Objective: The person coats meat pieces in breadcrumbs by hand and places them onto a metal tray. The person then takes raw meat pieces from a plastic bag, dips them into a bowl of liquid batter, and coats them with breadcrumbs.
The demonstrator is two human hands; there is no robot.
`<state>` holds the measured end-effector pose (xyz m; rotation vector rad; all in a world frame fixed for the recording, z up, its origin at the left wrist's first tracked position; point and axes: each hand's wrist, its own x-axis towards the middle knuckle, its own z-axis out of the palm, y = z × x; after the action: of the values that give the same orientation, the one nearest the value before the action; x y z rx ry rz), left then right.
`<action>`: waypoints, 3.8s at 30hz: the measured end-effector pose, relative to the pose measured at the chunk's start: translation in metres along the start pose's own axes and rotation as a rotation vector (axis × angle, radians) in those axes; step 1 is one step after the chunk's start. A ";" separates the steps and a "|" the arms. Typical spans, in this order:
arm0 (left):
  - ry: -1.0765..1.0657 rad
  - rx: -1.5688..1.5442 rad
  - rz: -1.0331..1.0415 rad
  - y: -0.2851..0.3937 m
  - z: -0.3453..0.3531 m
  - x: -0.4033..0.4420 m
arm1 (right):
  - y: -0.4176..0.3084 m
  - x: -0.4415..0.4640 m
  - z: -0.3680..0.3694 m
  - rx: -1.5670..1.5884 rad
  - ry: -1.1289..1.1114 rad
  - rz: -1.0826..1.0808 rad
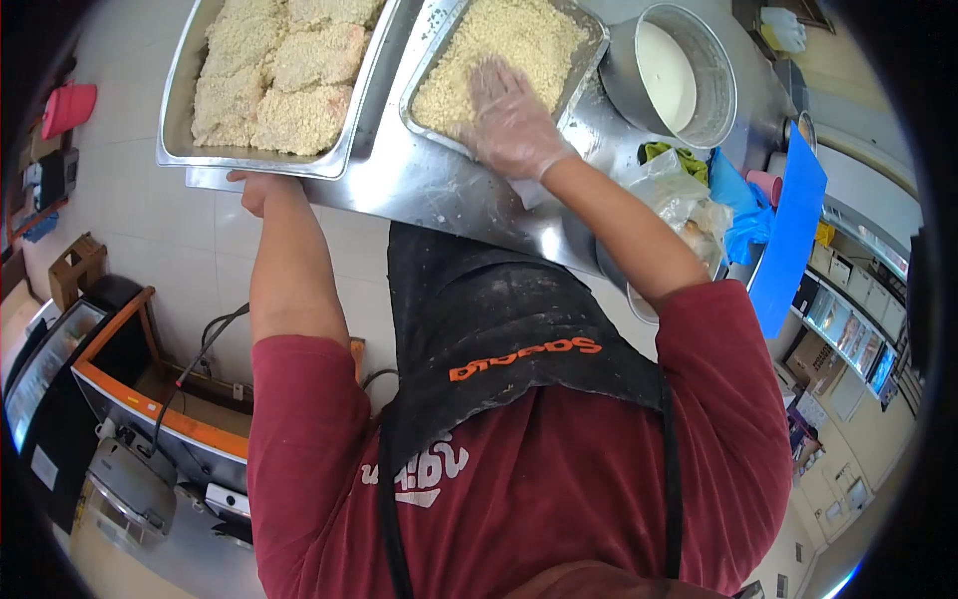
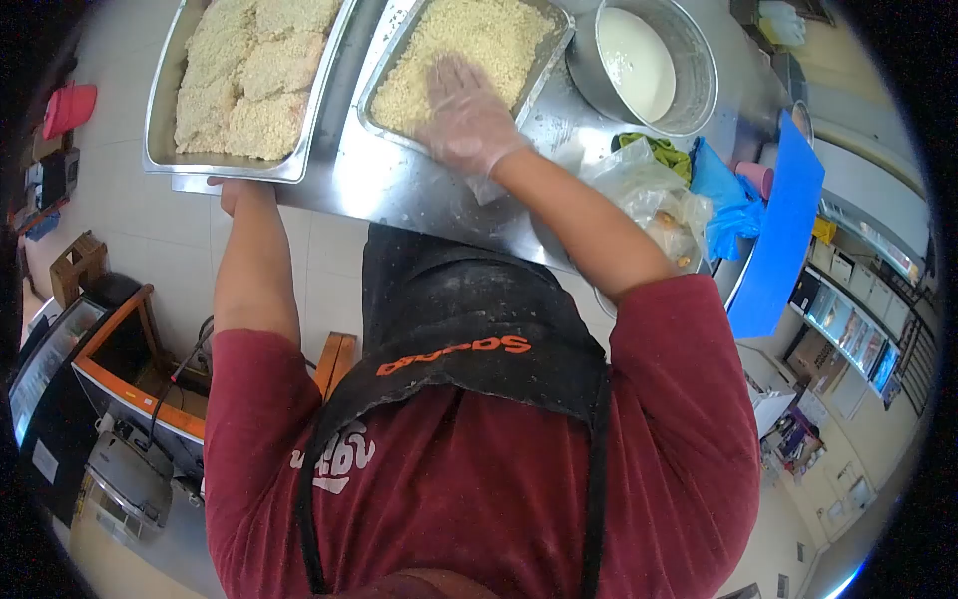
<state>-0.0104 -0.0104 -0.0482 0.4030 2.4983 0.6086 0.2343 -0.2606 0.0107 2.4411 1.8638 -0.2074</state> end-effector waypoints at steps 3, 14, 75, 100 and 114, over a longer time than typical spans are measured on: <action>0.005 -0.058 -0.052 0.000 0.003 0.003 | 0.002 0.011 -0.031 0.060 -0.090 0.087; -0.027 0.033 0.050 -0.004 0.001 0.000 | 0.051 0.036 0.007 -0.070 0.190 0.073; -0.027 0.053 0.007 -0.005 -0.013 0.002 | 0.027 0.017 -0.033 1.195 0.189 0.564; -0.039 0.088 0.072 -0.007 -0.006 0.005 | 0.034 0.009 -0.047 0.779 0.235 0.574; -0.028 0.111 0.070 -0.010 0.007 0.024 | -0.009 -0.015 -0.050 0.106 -0.027 0.163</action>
<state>-0.0277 -0.0073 -0.0685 0.5386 2.5077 0.4890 0.2253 -0.2664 0.0630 2.6298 1.6741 -0.3361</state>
